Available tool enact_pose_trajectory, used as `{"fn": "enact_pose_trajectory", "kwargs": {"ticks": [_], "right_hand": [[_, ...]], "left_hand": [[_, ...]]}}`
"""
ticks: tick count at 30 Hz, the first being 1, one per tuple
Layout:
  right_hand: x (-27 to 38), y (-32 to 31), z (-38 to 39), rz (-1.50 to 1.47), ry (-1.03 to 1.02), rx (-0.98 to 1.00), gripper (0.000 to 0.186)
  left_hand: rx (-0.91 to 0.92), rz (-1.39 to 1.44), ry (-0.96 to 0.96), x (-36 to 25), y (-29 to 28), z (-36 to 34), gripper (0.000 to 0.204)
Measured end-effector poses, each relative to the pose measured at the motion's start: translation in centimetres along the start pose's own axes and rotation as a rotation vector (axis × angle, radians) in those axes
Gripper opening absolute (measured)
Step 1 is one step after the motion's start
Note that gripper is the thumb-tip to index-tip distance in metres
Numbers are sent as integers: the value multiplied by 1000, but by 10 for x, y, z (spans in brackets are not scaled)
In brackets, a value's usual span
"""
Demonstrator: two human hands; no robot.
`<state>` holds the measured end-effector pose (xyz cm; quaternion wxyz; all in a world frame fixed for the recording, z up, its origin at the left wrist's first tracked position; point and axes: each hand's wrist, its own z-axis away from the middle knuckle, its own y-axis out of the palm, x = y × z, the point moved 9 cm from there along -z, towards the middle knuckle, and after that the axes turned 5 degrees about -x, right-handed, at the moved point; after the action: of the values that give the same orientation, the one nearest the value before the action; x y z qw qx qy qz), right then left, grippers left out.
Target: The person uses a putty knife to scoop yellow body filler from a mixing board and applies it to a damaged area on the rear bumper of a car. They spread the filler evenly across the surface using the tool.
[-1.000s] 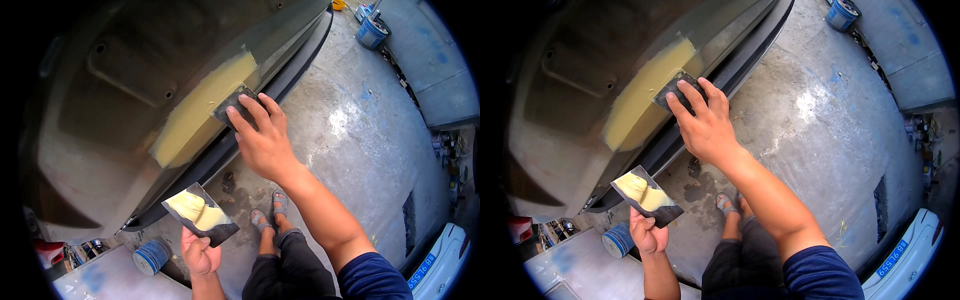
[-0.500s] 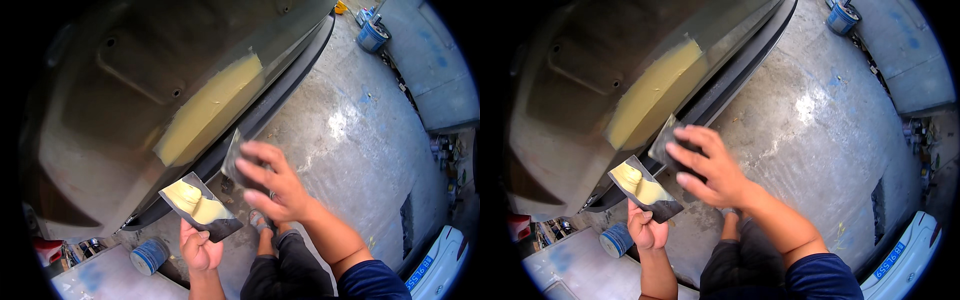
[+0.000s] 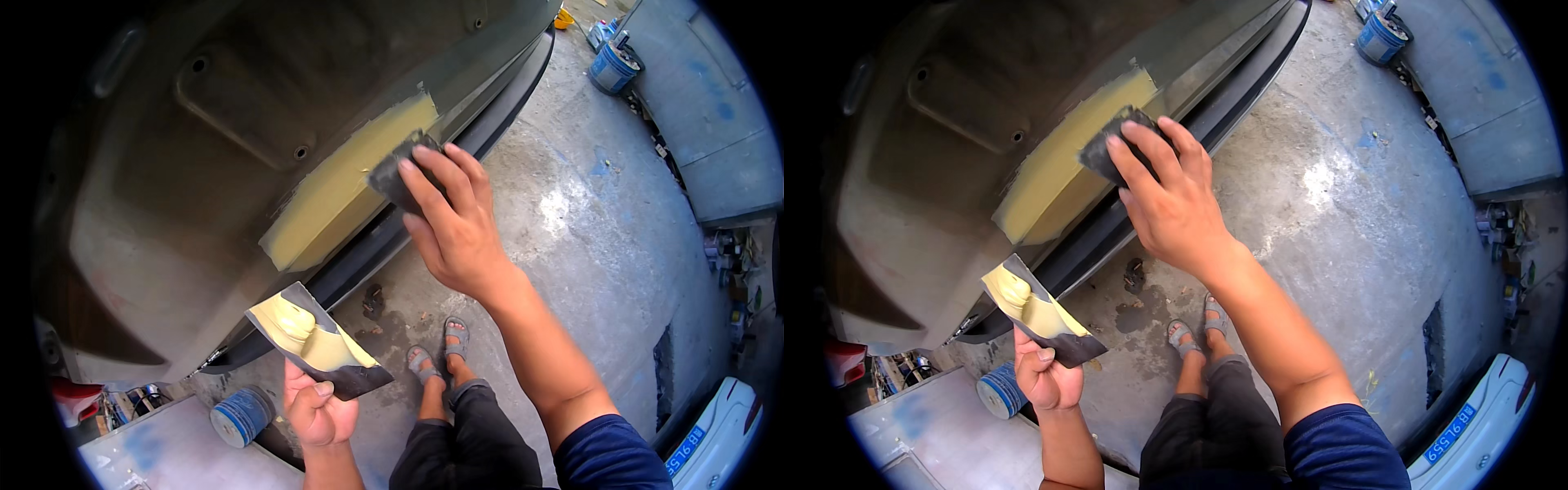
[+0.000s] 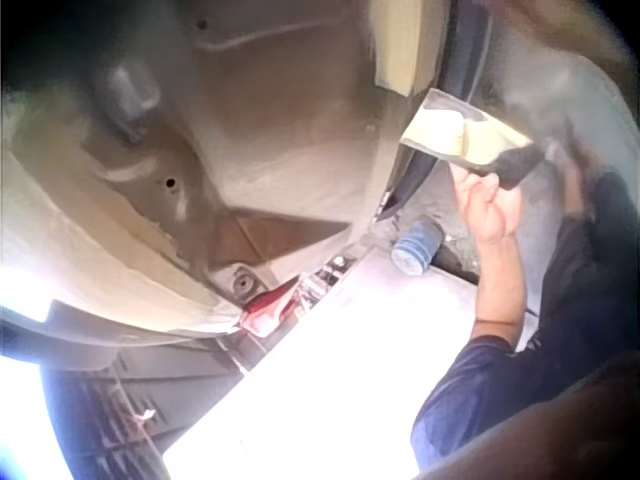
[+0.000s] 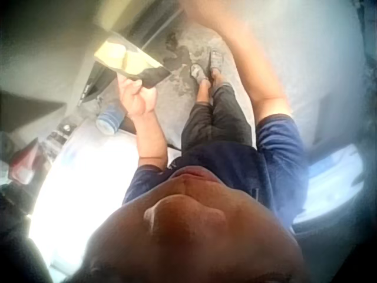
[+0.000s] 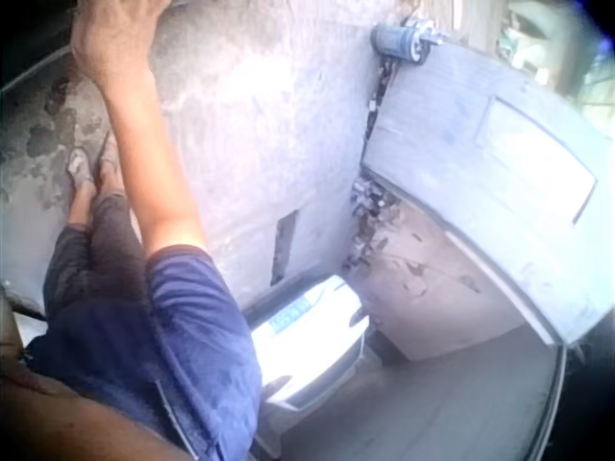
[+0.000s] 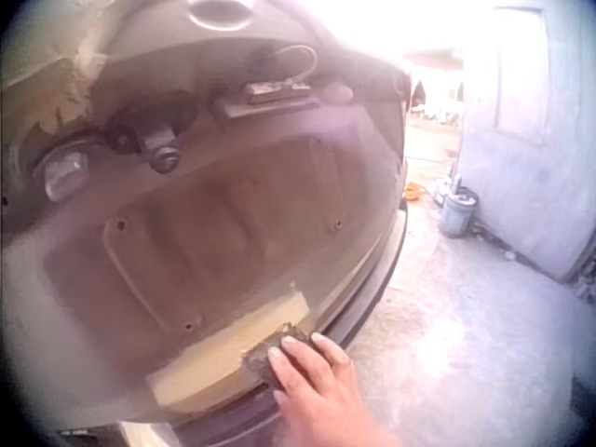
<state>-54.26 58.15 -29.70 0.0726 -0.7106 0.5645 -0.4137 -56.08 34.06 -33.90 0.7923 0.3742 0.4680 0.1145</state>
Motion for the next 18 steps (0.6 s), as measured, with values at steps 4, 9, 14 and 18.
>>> {"fn": "enact_pose_trajectory", "kwargs": {"ticks": [4, 9, 14, 18], "right_hand": [[2, 12, -22, 102, -62, -72, 59], [6, 18, -27, 113, -74, -105, 55], [11, 27, -15, 118, -55, -59, 50], [13, 33, 4, 112, -28, -20, 50]], "left_hand": [[-57, 20, -23, 9, -12, 6, 77], [-105, 3, -36, 12, -21, 8, 78], [-119, -5, -21, 10, -21, 4, 77], [-117, -1, -16, 10, -21, 3, 78]]}}
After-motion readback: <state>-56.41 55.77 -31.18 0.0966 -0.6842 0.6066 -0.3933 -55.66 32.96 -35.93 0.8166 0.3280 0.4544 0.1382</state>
